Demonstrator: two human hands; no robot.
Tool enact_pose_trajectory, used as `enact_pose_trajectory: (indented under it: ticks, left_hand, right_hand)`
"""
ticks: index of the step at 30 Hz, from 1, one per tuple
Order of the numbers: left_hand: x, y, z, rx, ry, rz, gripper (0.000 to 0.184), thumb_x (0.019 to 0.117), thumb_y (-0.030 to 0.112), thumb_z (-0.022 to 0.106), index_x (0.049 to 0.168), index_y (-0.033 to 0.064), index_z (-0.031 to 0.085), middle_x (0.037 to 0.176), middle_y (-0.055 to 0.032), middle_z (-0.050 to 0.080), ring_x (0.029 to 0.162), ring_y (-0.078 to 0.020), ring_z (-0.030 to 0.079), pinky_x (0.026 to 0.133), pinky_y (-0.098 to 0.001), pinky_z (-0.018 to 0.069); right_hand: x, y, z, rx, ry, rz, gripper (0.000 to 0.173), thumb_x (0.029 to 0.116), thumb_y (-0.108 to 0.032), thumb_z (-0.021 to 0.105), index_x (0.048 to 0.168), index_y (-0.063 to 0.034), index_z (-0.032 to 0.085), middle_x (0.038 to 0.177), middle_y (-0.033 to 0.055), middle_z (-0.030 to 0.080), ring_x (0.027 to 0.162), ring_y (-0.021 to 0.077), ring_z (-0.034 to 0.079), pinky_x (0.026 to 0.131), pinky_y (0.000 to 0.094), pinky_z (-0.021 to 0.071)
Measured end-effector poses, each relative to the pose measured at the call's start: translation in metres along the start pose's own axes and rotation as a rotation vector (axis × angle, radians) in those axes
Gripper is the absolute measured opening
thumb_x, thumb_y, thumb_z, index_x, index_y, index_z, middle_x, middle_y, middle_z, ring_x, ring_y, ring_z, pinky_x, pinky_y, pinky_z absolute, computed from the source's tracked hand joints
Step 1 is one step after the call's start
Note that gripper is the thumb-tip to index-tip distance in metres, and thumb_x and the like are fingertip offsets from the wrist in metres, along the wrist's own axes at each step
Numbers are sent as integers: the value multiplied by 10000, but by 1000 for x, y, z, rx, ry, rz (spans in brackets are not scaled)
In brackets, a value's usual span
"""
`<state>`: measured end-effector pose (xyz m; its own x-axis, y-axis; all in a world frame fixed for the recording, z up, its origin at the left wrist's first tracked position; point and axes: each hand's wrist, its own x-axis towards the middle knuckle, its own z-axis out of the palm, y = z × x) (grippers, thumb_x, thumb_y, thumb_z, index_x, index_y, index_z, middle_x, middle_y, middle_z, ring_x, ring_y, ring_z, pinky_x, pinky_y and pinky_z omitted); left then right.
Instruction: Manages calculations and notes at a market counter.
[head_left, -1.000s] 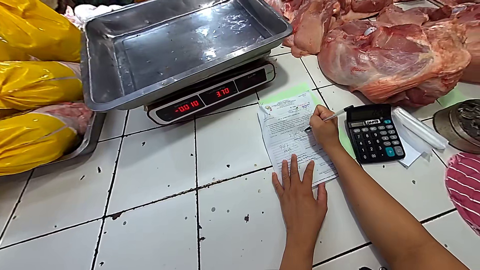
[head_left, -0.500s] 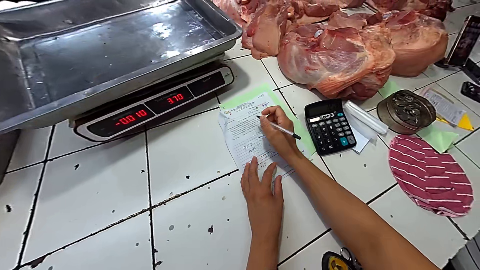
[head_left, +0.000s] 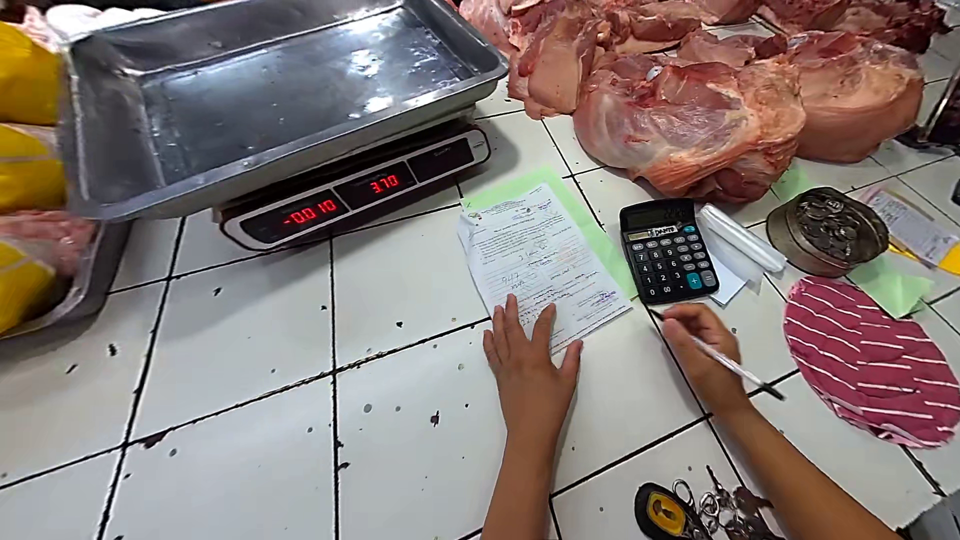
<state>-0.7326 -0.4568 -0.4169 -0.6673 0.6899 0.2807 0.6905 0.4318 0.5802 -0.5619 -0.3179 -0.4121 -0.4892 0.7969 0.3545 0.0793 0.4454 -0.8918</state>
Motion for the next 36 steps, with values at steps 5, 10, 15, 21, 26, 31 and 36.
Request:
enact_pose_trajectory:
  ticks: [5,10,15,21,26,31,36]
  left_hand:
    - [1,2,2,-110,65,-11,488,847,292,766,1278,73,704,1474,-348,472,1388,-538,430,1128,-613,363]
    - [-2,9,-1,-122,141,-27,146,890,124,734,1003,53,793,1135,-220,698,1151,-411,634,998,-495,509]
    - [-7,16,-1,73,164,-43,137,905,197,718,939,113,820,967,-107,748,994,-334,695,912,-503,524]
    - [-20,33,4,193,79,-12,273,938,234,637,1098,86,802,1235,-126,736,1194,-412,668,1023,-602,490]
    - [-20,33,6,174,54,4,309,930,238,631,1152,87,784,1313,-228,673,1230,-446,635,1052,-582,473]
    - [-19,31,6,166,40,-7,312,933,243,616,1167,118,781,1351,-263,635,1240,-456,619,1049,-582,456]
    - [-16,30,6,199,32,5,319,930,254,598,1169,148,780,1357,-260,630,1217,-447,628,1020,-573,461]
  right_hand:
    - [13,4,-2,140,142,89,100,985,-54,514,1040,-44,596,795,-124,607,671,-60,572,619,100,484]
    - [17,4,-1,148,86,89,81,971,-56,537,1021,-65,601,791,-141,611,667,-69,571,618,87,481]
    - [20,8,-5,160,81,93,94,972,-45,528,1025,-71,602,780,-142,611,653,-67,572,599,85,478]
    - [20,9,-6,145,58,109,92,968,-64,538,1027,-79,607,783,-147,611,651,-64,573,600,86,479]
    - [20,8,-6,136,52,117,81,968,-71,540,1018,-77,604,780,-143,608,654,-71,567,597,81,474]
    - [20,7,-5,125,46,114,80,967,-66,541,1011,-75,607,781,-141,609,654,-72,566,601,77,473]
    - [20,7,-5,121,40,132,89,966,-68,540,1015,-66,615,781,-132,608,654,-71,560,598,75,464]
